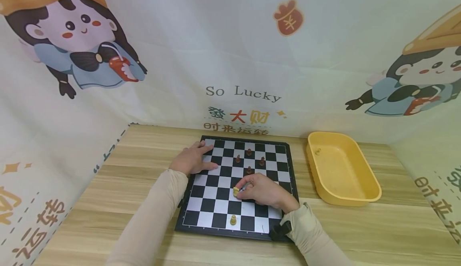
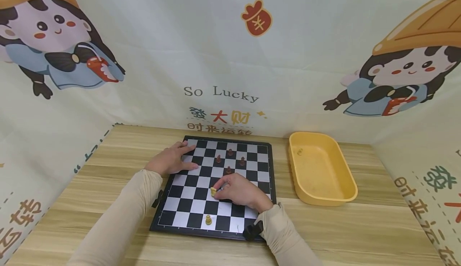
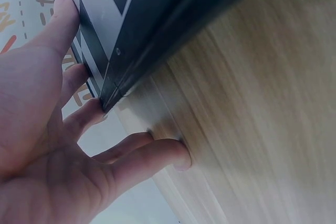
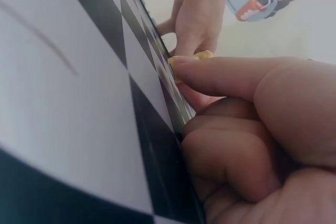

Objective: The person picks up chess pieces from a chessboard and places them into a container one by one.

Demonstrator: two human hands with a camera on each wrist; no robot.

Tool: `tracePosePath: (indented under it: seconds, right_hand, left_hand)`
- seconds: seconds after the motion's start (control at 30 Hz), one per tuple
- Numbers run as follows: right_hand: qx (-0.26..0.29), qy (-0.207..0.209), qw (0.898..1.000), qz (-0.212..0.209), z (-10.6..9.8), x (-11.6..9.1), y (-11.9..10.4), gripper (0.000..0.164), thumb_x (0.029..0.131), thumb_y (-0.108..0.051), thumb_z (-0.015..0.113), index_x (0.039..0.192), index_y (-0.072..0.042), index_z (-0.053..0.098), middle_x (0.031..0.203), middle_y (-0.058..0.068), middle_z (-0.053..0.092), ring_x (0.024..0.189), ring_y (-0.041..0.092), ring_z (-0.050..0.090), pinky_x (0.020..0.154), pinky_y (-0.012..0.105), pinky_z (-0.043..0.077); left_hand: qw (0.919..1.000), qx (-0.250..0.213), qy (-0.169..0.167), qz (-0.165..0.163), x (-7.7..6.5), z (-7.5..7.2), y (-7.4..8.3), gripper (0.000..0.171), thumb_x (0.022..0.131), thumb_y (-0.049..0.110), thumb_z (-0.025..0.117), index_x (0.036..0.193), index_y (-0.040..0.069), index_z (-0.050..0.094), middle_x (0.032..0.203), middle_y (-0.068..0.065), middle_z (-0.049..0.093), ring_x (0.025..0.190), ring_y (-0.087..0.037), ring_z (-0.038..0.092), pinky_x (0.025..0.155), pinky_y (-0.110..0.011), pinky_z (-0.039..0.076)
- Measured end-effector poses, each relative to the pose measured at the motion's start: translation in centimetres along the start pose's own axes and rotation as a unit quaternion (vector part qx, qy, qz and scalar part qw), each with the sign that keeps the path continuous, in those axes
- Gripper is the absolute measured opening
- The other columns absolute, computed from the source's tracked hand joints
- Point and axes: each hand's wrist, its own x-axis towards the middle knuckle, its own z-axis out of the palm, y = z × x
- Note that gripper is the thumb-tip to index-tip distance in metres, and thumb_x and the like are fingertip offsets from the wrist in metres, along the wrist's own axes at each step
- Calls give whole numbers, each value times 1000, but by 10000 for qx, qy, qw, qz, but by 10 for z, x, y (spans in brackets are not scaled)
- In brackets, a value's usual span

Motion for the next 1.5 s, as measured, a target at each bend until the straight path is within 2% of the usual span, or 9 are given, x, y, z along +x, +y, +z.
tracePosePath:
  seconds: [0.27,0.53,0.7,0.9,1.07,1.27,1.5]
  right_hand:
    - [348,-157,9993,13,-5,0,2,20,89,-21,77,105,-10,73,53,-9,46,39,5,34,43,19,31]
    - [445,-584,9972,-105,-12,-3,0,24,90,-22,77,109,-8,71,54,-11,46,41,5,30,43,19,29]
    - [443,-652,9969,-80,-16,-8,-3,23,90,-21,77,109,-9,71,53,-11,46,39,5,30,41,19,28]
    - [158,-403,9989,-195,-23,-17,-14,27,90,-27,78,111,-12,71,51,-9,42,40,7,31,43,21,27]
    - [164,-65,9992,-361,-37,-26,-19,27,91,-23,76,114,-9,69,55,-10,38,43,7,28,44,20,26]
    - [107,269,9990,-333,-53,-39,-24,27,93,-23,74,116,-8,68,57,-9,38,43,8,29,44,20,24]
    - [112,308,9980,-538,-68,-49,-26,30,95,-19,71,119,-1,64,56,-10,34,42,6,28,44,19,23]
  left_hand:
    - [10000,53,46,66,0,-1,0,82,91,58,68,159,22,38,170,-14,25,150,-48,34,121,-60,35]
    - [10000,26,17,12,0,-2,1,83,91,59,68,159,23,37,171,-13,23,150,-49,33,121,-61,34]
    - [10000,-3,-24,-69,1,-1,0,84,90,59,68,160,24,37,171,-12,22,151,-48,32,122,-61,32]
    - [10000,8,-37,-77,1,0,0,84,91,59,68,160,23,36,171,-12,21,151,-49,32,122,-60,32]
    - [10000,18,-11,-54,0,-2,0,83,91,58,68,160,22,37,171,-14,22,150,-49,32,122,-60,33]
    - [10000,-23,-36,-65,-2,-2,-1,84,91,58,69,160,23,36,171,-13,21,151,-48,32,122,-59,33]
    - [10000,-26,-45,-71,-2,0,0,83,91,58,68,160,24,36,171,-12,21,151,-49,32,122,-60,33]
